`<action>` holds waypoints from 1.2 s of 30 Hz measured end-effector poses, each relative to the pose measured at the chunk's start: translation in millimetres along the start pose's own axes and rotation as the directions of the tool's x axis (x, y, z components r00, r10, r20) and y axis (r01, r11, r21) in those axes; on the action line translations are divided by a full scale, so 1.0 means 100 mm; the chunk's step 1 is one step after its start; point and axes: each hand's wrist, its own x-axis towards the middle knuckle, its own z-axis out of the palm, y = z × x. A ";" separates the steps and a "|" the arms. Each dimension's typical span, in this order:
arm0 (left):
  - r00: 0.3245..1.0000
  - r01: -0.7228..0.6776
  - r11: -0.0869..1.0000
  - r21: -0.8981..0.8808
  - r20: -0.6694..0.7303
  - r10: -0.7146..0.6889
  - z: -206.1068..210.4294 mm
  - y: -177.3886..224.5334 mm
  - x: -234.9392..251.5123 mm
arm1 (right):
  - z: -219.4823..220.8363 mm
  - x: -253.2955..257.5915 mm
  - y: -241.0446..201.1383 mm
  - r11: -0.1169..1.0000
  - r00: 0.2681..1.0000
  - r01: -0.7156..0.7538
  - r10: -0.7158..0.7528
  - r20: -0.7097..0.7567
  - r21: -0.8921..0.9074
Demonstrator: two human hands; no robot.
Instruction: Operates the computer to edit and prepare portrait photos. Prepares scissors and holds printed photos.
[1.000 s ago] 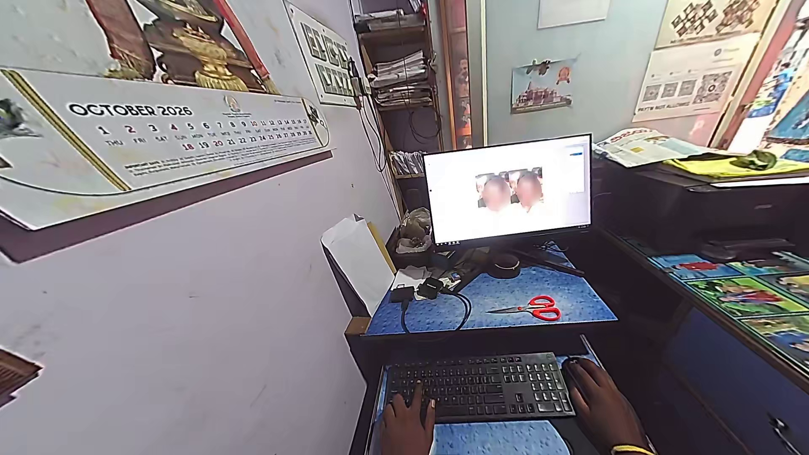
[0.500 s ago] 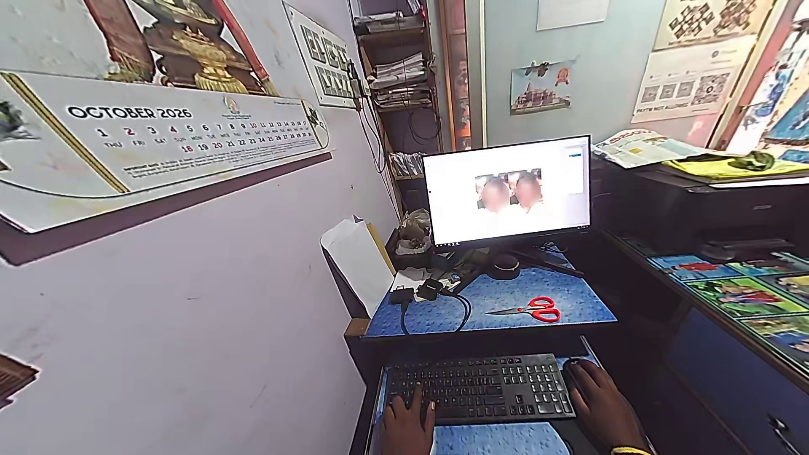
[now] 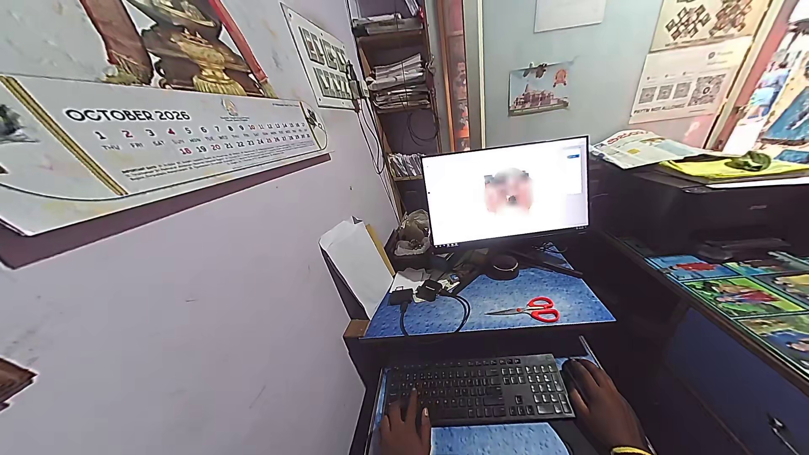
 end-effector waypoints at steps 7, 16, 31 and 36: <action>0.996 0.017 0.999 -0.035 -0.084 -0.020 0.11 -0.07 0.00 | -0.04 0.00 -0.04 1.000 1.000 -0.005 0.005 0.013 -0.019; 0.998 -0.003 1.000 -0.002 -0.061 0.003 0.10 -0.08 0.00 | -0.04 0.02 -0.06 0.997 0.997 -0.074 0.073 -0.031 -0.037; 0.999 0.001 1.000 0.004 -0.035 -0.001 0.03 -0.04 0.00 | -0.04 0.03 -0.05 0.995 0.997 -0.075 0.074 -0.007 -0.059; 0.987 -0.036 0.999 0.011 -0.159 0.037 0.15 -0.09 0.00 | -0.11 0.10 0.00 0.992 0.991 -0.130 0.130 -0.006 0.000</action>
